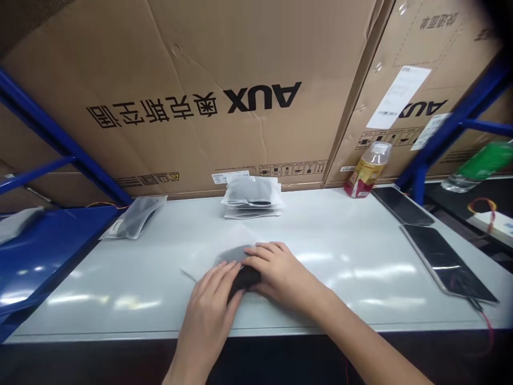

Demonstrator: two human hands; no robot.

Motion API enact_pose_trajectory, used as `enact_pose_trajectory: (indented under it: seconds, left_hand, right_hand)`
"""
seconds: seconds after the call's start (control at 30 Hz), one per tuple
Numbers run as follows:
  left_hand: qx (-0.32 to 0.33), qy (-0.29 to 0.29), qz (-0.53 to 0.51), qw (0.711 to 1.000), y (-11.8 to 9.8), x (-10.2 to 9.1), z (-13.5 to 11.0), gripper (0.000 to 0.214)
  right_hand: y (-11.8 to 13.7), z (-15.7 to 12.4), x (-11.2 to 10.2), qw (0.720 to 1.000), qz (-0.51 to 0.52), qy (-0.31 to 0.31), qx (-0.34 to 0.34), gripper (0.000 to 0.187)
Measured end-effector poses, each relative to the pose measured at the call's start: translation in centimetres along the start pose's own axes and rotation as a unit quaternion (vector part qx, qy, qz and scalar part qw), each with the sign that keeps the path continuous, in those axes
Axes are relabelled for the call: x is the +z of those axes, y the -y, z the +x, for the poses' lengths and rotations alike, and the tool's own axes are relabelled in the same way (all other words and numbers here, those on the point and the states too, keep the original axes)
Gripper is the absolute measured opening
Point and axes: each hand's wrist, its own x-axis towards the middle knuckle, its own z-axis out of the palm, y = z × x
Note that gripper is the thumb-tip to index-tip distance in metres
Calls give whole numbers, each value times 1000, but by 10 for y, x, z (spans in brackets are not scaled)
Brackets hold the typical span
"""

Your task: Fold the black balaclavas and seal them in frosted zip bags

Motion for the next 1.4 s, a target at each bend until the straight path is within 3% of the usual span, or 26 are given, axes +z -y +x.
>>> enact_pose_trajectory:
  seconds: [0.07, 0.1, 0.27, 0.47, 0.67, 0.73, 0.8, 0.9, 0.97, 1.07, 1.2, 1.4]
  left_hand:
    - [-15, -23, -31, 999, 0, -2, 4, 33]
    - [-20, -33, -43, 998, 0, -5, 7, 31]
    - [-42, -40, -43, 997, 1, -8, 11, 25]
    - [8, 1, 28, 1000, 14, 8, 6, 48]
    - [23, -142, -17, 989, 6, 7, 14, 32]
    - [9, -102, -27, 994, 2, -1, 20, 23]
    - [6, -10, -40, 999, -2, -11, 29, 10]
    - [15, 58, -57, 997, -3, -23, 43, 19]
    - [22, 84, -35, 996, 0, -21, 51, 31]
    - [37, 140, 31, 989, 8, -1, 55, 48]
    - [20, 112, 77, 990, 13, 25, 51, 57]
    - [7, 81, 65, 995, 19, 28, 53, 56]
  right_hand:
    - [6, 11, 2, 999, -25, -18, 7, 19]
    - [10, 14, 3, 999, -33, -24, 13, 18]
    - [15, 18, 12, 998, -38, -44, 29, 29]
    - [6, 8, 4, 999, -7, -37, 23, 21]
    - [8, 17, 3, 998, 12, -38, 40, 24]
    - [8, 20, 10, 997, 2, -43, 62, 30]
    - [7, 21, 14, 996, -2, -43, 83, 32]
    - [0, 13, 11, 995, 12, -32, 96, 31]
    - [-8, 3, 5, 992, 20, -35, 117, 34]
    - [-19, -15, -3, 981, 19, -53, 188, 31]
    - [-25, -30, -5, 964, 27, -65, 255, 19]
    - [-10, -27, -1, 962, 63, -77, 253, 14]
